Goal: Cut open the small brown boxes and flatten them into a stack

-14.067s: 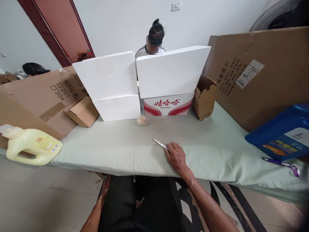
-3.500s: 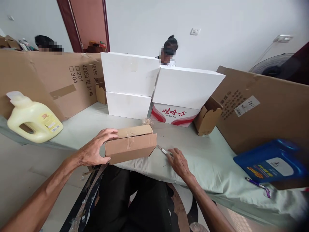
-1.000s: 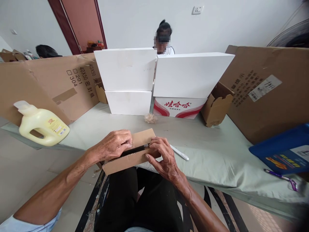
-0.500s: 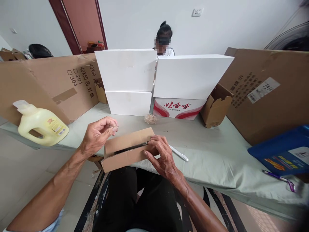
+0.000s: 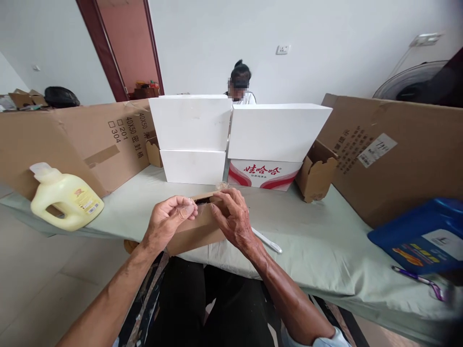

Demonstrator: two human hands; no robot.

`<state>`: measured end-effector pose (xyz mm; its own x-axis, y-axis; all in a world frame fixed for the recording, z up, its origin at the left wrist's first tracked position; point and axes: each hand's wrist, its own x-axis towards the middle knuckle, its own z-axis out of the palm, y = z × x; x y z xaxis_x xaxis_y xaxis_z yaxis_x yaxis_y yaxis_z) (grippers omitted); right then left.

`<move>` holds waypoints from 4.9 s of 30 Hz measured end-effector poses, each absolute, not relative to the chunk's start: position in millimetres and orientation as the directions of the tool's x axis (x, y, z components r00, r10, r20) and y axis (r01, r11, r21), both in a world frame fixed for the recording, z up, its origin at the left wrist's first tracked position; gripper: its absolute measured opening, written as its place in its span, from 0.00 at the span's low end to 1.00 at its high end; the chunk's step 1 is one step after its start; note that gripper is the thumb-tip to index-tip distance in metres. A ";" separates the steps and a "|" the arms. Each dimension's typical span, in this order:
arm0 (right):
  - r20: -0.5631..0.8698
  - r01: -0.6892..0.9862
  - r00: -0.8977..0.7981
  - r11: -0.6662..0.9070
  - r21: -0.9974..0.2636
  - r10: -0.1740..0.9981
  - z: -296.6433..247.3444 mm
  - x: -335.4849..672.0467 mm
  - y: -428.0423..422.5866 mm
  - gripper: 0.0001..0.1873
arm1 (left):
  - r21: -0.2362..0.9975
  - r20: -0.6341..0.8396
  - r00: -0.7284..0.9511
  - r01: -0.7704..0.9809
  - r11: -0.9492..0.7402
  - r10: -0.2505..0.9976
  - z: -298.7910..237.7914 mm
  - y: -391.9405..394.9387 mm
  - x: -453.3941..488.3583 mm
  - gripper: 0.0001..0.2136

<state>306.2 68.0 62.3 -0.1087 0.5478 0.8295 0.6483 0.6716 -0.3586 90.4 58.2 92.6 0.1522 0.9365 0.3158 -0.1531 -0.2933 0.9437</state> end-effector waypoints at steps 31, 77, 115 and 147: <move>0.800 0.317 -0.262 0.832 -0.456 0.539 82.7 312.6 34.8 0.09 | 0.892 0.318 0.573 0.091 -0.444 0.756 102.4 67.3 98.4 0.19; 0.267 0.954 -0.057 0.131 -0.268 0.962 -10.9 391.0 264.9 0.14 | 0.308 0.745 0.200 0.742 -0.595 0.636 47.4 53.5 48.3 0.11; 0.234 0.471 -0.764 0.768 -0.433 0.601 127.0 377.7 67.4 0.21 | 0.157 0.173 0.809 0.541 -0.826 0.562 99.9 64.2 11.3 0.18; 0.231 0.134 -0.400 0.306 -0.942 0.887 19.5 358.4 56.8 0.51 | 0.368 0.593 0.352 0.682 -0.632 0.724 60.4 80.2 -23.7 0.31</move>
